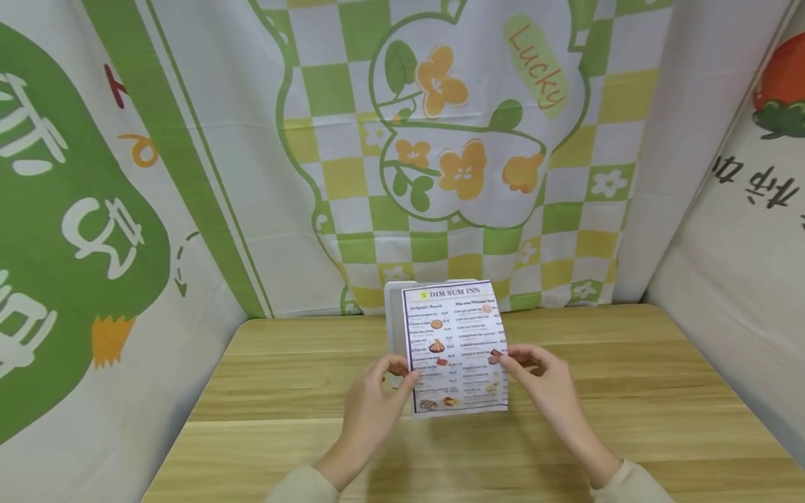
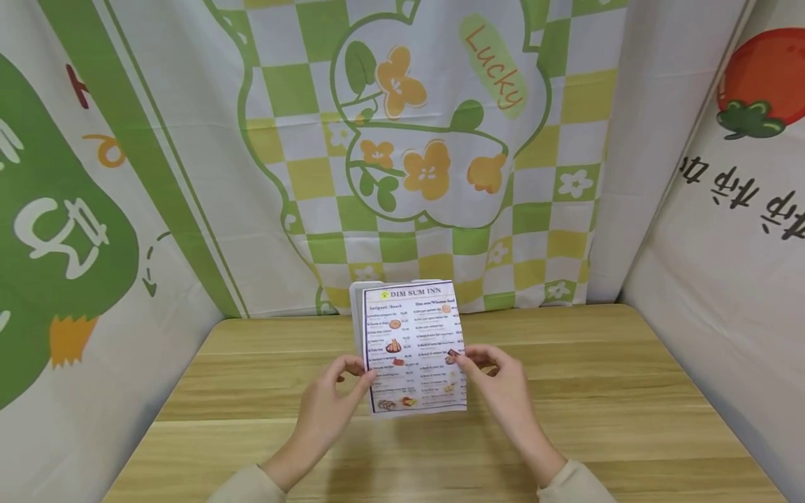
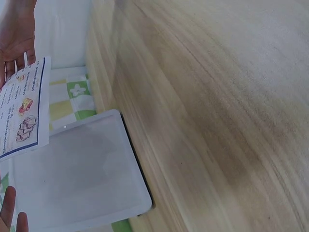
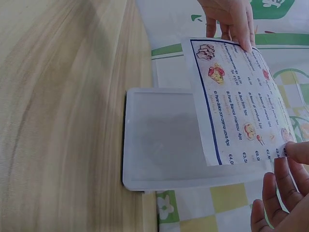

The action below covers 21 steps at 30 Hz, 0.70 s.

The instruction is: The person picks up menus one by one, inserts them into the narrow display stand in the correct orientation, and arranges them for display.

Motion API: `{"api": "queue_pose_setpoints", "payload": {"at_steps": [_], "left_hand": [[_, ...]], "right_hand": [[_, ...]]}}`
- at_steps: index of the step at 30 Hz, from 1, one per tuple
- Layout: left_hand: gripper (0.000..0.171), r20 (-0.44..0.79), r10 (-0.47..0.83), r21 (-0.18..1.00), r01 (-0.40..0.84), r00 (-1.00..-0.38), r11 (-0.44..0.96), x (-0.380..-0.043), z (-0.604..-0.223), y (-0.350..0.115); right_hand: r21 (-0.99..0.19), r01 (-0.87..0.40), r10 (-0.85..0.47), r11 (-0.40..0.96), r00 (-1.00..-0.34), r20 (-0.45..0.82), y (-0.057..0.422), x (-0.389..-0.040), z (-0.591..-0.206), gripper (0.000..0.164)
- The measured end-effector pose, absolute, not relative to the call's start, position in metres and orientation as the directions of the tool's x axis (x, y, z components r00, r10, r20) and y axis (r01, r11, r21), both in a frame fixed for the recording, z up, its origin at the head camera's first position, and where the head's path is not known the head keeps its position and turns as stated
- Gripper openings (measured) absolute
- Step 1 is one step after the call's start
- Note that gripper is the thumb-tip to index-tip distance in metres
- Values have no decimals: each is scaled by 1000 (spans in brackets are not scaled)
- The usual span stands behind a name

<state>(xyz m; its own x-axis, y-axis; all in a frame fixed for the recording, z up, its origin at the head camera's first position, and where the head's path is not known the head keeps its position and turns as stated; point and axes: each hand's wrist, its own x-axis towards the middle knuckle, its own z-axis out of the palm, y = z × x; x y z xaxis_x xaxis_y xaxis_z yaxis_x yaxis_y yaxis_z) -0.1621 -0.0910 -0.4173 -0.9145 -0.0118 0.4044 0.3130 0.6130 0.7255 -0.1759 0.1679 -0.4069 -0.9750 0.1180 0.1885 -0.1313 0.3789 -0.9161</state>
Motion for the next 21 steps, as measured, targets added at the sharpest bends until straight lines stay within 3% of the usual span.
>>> {"api": "queue_pose_setpoints", "payload": {"at_steps": [14, 21], "left_hand": [[14, 348, -83, 778, 238, -934, 581, -186, -400, -96], [14, 401, -80, 751, 277, -912, 600, -196, -394, -99]], "right_hand": [[-921, -182, 129, 344, -963, 238, 154, -197, -393, 24], [-911, -221, 128, 348, -951, 280, 149, -207, -384, 23]]}}
